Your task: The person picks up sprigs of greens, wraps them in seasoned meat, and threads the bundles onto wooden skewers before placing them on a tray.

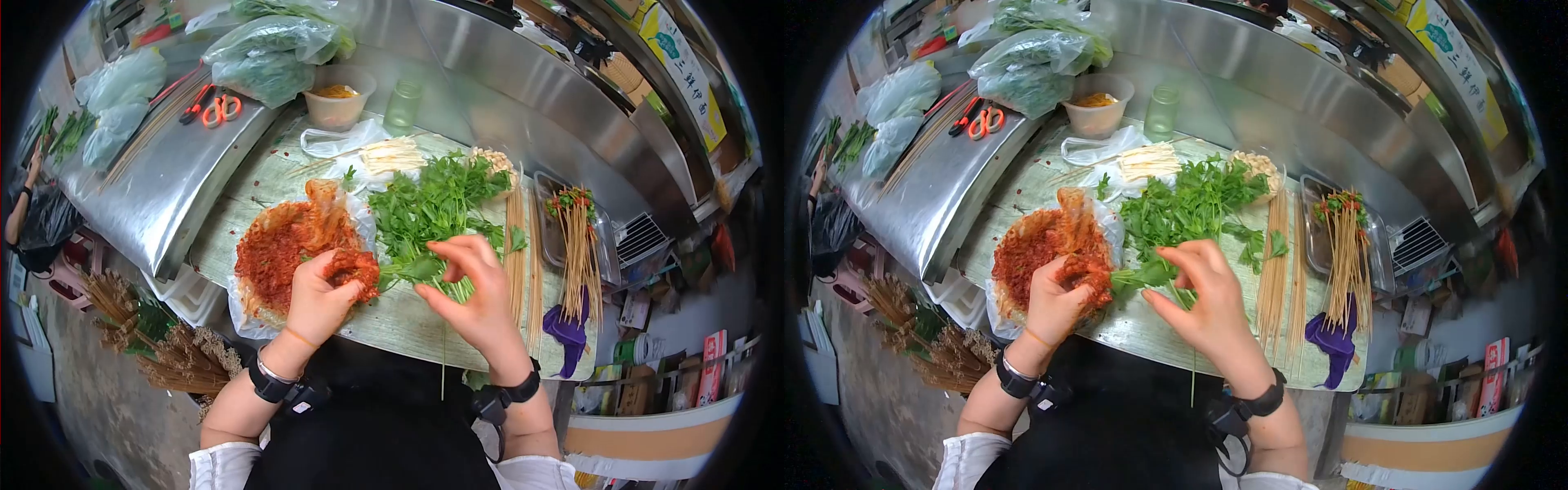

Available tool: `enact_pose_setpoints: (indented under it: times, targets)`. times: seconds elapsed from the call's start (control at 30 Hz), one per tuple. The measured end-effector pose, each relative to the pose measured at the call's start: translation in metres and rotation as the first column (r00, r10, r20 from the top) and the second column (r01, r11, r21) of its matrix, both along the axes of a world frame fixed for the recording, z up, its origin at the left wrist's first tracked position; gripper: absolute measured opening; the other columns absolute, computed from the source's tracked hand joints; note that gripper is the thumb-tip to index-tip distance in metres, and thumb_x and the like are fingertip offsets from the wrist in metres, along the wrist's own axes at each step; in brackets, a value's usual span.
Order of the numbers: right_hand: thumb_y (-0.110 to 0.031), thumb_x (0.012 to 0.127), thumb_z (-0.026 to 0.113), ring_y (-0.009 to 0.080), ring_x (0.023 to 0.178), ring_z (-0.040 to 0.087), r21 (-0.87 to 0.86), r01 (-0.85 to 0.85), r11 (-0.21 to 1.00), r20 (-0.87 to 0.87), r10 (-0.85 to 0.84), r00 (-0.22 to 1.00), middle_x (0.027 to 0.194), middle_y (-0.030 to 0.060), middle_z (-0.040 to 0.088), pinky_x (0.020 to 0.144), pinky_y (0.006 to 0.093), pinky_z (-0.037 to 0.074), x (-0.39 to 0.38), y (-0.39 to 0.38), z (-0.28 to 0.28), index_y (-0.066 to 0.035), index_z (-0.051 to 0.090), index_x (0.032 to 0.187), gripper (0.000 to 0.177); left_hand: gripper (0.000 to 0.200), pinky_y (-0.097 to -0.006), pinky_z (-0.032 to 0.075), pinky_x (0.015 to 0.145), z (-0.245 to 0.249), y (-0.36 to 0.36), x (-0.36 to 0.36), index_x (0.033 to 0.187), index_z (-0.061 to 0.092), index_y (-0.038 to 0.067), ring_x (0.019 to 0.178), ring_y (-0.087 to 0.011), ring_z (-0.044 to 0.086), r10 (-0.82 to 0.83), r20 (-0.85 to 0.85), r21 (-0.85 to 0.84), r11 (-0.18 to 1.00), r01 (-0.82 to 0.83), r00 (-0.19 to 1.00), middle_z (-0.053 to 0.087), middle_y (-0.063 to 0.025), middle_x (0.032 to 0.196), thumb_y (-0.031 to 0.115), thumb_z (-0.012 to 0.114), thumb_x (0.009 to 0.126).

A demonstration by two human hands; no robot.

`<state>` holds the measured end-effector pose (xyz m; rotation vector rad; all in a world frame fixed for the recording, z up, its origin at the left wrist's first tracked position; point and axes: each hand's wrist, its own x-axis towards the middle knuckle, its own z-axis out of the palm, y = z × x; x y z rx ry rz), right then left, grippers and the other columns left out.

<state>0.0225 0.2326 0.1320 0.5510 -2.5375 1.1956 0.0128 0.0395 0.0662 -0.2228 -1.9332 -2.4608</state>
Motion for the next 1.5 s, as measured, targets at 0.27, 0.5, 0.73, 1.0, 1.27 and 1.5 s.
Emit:
enact_pose_setpoints:
  times: [0.27,0.5,0.73,1.0,1.27,1.5]
  targets:
    - [-0.002,0.071,0.066,0.0269,0.069,0.058,0.151,-0.126,0.98,-0.033,0.132,0.991,0.089,0.0107,0.054,0.061,0.0324,0.048,-0.005,-0.003,-0.022,-0.002,0.06,0.091,0.021,0.019,-0.0247,0.05,0.065,0.006,0.009,0.012,0.089,0.06,-0.004,0.073,-0.0107,0.06,-0.037,-0.063,-0.105,0.994,0.03,0.997,0.063,-0.0053,0.081,-0.009,0.053,0.072]
    - [0.006,0.074,0.061,0.0104,0.077,0.059,-0.315,0.007,0.949,0.17,0.049,0.984,0.085,0.0042,0.057,0.065,0.0218,0.048,-0.004,-0.011,-0.038,0.0,0.061,0.088,0.015,0.023,-0.0256,0.05,0.06,-0.001,0.013,0.01,0.094,0.058,-0.004,0.068,-0.0145,0.06,-0.074,0.088,0.204,0.978,0.055,0.993,0.062,-0.0089,0.081,-0.009,0.046,0.075]
    - [0.004,0.078,0.062,0.0104,0.08,0.058,-0.614,-0.085,0.785,0.262,0.304,0.916,0.091,0.0054,0.054,0.069,0.02,0.048,-0.003,-0.01,-0.039,0.001,0.062,0.09,0.013,0.022,-0.0237,0.05,0.068,-0.011,0.009,0.006,0.093,0.061,-0.004,0.075,-0.0096,0.06,-0.096,0.067,0.106,0.99,0.089,0.993,0.064,-0.005,0.085,-0.008,0.053,0.073]
    - [0.004,0.076,0.065,0.0094,0.077,0.058,-0.605,-0.017,0.796,0.297,0.245,0.923,0.087,0.0044,0.056,0.067,0.0199,0.048,-0.003,-0.004,-0.044,0.0,0.061,0.086,0.012,0.024,-0.0257,0.048,0.062,-0.003,0.0,0.003,0.092,0.063,0.002,0.068,-0.0159,0.061,-0.165,-0.342,-0.695,0.707,-0.131,0.925,0.064,-0.0085,0.078,-0.001,0.062,0.068]
    - [0.001,0.077,0.066,0.0079,0.074,0.059,-0.783,0.152,0.603,0.426,0.342,0.837,0.085,0.0046,0.064,0.067,0.0192,0.046,-0.002,-0.004,-0.057,-0.001,0.061,0.091,0.015,0.022,-0.027,0.049,0.064,-0.011,0.005,0.004,0.091,0.063,0.0,0.07,-0.0157,0.062,-0.105,-0.163,-0.321,0.946,0.048,0.981,0.064,-0.0087,0.077,-0.002,0.061,0.069]
    - [0.001,0.074,0.069,0.0065,0.072,0.055,-0.763,0.176,0.622,0.454,0.321,0.831,0.088,0.0013,0.059,0.066,0.0192,0.045,0.0,-0.017,-0.05,-0.002,0.061,0.09,0.018,0.018,-0.0277,0.053,0.065,-0.015,-0.001,0.009,0.091,0.061,-0.005,0.072,-0.0145,0.063,-0.091,-0.069,-0.08,0.993,0.086,0.993,0.065,-0.0099,0.084,-0.007,0.057,0.074]
